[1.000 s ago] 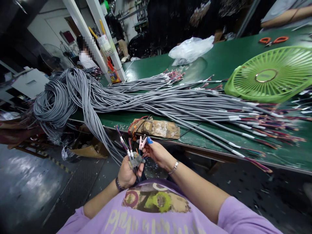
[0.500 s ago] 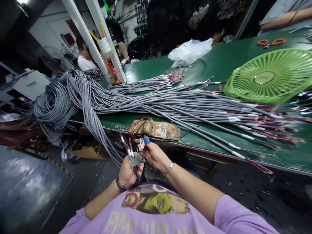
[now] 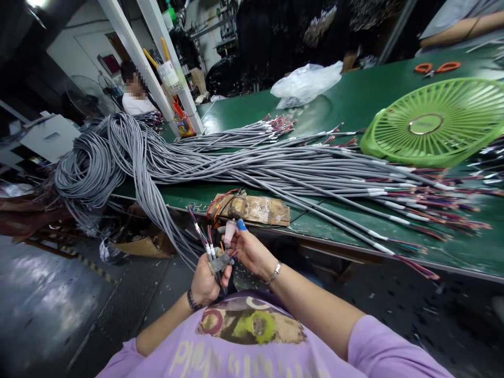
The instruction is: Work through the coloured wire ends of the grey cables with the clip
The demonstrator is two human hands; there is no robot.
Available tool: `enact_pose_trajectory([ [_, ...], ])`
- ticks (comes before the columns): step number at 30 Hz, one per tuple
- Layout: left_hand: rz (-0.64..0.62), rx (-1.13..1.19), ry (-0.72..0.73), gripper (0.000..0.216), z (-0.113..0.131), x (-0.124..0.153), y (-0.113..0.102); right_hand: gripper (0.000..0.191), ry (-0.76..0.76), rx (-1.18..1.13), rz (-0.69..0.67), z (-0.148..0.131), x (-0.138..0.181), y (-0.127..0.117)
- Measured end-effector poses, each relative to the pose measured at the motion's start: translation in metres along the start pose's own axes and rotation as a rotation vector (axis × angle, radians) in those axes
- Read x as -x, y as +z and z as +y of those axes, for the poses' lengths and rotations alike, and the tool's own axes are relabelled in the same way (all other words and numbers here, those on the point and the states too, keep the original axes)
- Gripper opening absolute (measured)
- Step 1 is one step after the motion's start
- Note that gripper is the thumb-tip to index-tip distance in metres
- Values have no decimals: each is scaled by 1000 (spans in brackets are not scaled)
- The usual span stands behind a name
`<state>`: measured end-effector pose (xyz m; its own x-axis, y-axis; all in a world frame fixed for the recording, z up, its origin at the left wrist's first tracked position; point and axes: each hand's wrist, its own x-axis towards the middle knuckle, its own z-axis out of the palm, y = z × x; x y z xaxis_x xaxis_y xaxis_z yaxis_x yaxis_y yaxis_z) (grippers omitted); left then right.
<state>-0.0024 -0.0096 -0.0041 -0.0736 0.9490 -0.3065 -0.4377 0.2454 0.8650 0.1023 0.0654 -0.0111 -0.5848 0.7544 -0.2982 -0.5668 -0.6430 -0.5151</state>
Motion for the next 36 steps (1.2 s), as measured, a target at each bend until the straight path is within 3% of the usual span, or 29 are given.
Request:
enact_pose_trajectory([
  [3, 13, -30, 11, 36, -3, 5, -2, 43, 38, 32, -34, -4, 4, -1],
  [8, 62, -45, 97, 34, -4, 7, 0, 30, -116, 194, -8, -7, 9, 1],
  [14, 91, -52, 121, 35, 3, 2, 6, 38, -165, 279, 42, -7, 9, 4],
  [19, 91, -53, 103, 35, 5, -1, 5, 47, -337, 504, 122, -3, 6, 1],
  [24, 92, -71, 99, 33, 3, -3, 6, 43, -162, 187, 49, 1, -3, -2],
  [27, 84, -80, 86, 32, 1, -4, 6, 36, -147, 56, 76, 2, -8, -2],
  [36, 95, -100, 119, 33, -2, 0, 0, 40, -44, 130, -15, 0, 7, -5],
])
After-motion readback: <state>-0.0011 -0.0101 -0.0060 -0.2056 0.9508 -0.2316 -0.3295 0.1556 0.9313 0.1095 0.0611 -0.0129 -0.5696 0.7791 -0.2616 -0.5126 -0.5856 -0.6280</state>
